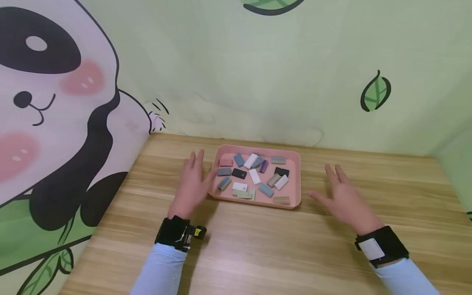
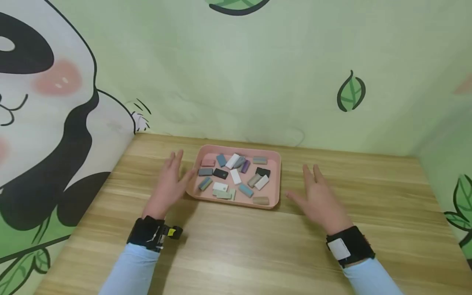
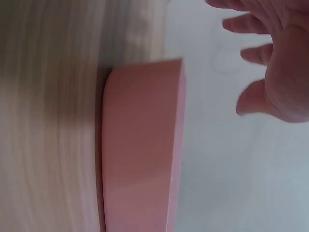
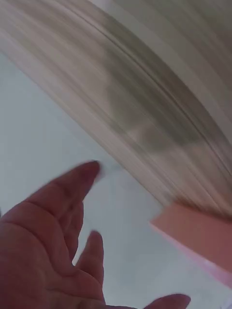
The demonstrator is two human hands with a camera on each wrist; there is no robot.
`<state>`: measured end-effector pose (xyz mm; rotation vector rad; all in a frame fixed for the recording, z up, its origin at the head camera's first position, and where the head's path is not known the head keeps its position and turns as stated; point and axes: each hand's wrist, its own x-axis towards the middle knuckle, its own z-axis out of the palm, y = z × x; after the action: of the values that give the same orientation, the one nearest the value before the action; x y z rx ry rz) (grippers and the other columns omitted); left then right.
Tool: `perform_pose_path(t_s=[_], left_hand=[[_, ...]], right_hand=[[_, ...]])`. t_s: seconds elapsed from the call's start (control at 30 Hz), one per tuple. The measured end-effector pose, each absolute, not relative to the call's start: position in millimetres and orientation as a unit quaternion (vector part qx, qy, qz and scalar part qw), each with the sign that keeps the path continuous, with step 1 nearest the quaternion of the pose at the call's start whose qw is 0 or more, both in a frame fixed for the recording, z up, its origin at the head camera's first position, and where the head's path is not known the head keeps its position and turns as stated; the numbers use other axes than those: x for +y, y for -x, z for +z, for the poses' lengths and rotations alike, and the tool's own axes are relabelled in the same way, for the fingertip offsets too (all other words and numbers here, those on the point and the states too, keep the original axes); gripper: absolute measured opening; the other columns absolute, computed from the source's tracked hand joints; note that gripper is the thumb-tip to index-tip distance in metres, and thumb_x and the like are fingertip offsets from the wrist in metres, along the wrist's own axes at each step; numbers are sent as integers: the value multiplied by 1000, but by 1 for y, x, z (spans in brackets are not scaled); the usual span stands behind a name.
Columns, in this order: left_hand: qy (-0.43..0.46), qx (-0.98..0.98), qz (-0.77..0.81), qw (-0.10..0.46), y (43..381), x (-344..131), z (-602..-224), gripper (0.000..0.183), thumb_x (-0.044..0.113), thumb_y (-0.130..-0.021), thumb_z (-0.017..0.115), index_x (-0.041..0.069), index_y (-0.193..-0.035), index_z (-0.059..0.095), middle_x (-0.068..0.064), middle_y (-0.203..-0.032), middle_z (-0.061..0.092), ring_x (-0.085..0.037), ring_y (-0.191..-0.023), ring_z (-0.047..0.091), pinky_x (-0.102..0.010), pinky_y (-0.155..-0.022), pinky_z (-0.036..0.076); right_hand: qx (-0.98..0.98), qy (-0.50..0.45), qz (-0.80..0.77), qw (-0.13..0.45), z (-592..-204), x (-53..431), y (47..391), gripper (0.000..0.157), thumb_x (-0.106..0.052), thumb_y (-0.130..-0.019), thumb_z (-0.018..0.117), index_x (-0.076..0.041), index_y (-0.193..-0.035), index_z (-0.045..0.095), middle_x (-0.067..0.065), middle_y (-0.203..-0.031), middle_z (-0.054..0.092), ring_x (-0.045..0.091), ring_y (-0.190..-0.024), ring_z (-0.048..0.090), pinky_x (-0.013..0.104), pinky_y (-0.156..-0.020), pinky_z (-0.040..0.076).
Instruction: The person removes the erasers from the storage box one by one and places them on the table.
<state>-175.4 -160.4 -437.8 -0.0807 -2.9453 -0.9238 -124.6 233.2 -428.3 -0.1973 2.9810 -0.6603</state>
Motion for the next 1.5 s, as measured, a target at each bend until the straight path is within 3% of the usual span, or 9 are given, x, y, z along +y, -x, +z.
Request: perform_pose_path(t_s=[0.17, 0.27, 0.37, 0.5, 0.6, 0.73, 0.87, 1.13, 1.5], left_hand=[[-18, -930, -367, -8, 179, -150, -445, 78, 51, -93, 42, 15, -152, 5, -16, -155, 17, -30, -139, 29, -48, -107, 33], [-44, -922, -384, -21, 181, -147, -449, 80, 49, -94, 42, 14, -151, -3, -17, -153, 24, -27, -125, 46, -40, -91, 48], [-66, -916, -395, -32, 182, -145, -453, 80, 49, -95, 41, 14, -151, -4, -18, -150, 31, -25, -110, 53, -35, -76, 50], [-84, -915, -393, -43, 183, -142, -456, 78, 48, -95, 40, 11, -151, 0, -18, -144, 41, -23, -107, 54, -35, -83, 50], [-91, -917, -387, -41, 183, -140, -456, 74, 39, -97, 43, 9, -151, 4, -17, -127, 54, -23, -95, 58, -34, -73, 51], [-86, -926, -367, -17, 185, -139, -458, 46, 24, -96, 49, 4, -137, 41, -11, -98, 61, -23, -77, 58, -29, -56, 45], [-71, -936, -346, 4, 188, -140, -461, 21, 14, -93, 51, 6, -107, 64, -10, -90, 64, -23, -73, 57, -28, -55, 42], [-94, -929, -354, -43, 190, -138, -453, 26, 16, -94, 52, 11, -117, 63, -8, -97, 63, -24, -76, 57, -28, -54, 42], [-113, -929, -348, -62, 194, -137, -450, 32, 16, -92, 56, 10, -123, 62, -9, -109, 63, -24, -84, 58, -27, -57, 43]], right_hand=[[964, 84, -252, 32, -426, 204, 133, 85, -54, -86, 55, 2, -144, 29, 28, -146, 32, 44, -132, 35, 56, -103, 32], [958, 109, -265, -10, -425, 188, 137, 63, -34, -87, 64, -1, -136, 45, 22, -139, 46, 38, -128, 44, 52, -102, 37], [955, 129, -268, -21, -423, 176, 140, 50, -24, -86, 67, -3, -129, 54, 18, -135, 51, 35, -123, 50, 50, -97, 42], [952, 154, -263, 7, -424, 165, 142, 37, -17, -87, 64, -4, -121, 61, 15, -126, 58, 27, -106, 60, 41, -87, 51], [951, 171, -256, 29, -425, 160, 143, 31, -13, -86, 62, -4, -115, 65, 13, -114, 64, 19, -88, 59, 31, -70, 51], [950, 179, -248, 58, -427, 156, 144, 28, -13, -86, 65, -6, -112, 68, 11, -108, 67, 17, -84, 58, 28, -67, 50], [950, 175, -244, 85, -429, 152, 146, 29, -19, -84, 69, -9, -111, 69, 7, -107, 68, 15, -86, 60, 32, -75, 53], [947, 195, -226, 119, -431, 144, 153, 30, -20, -79, 74, -12, -108, 71, 3, -103, 69, 12, -82, 60, 33, -80, 53], [939, 239, -219, 116, -438, 138, 168, 16, -14, -76, 77, -12, -92, 74, -1, -84, 66, 13, -72, 55, 25, -69, 49]])
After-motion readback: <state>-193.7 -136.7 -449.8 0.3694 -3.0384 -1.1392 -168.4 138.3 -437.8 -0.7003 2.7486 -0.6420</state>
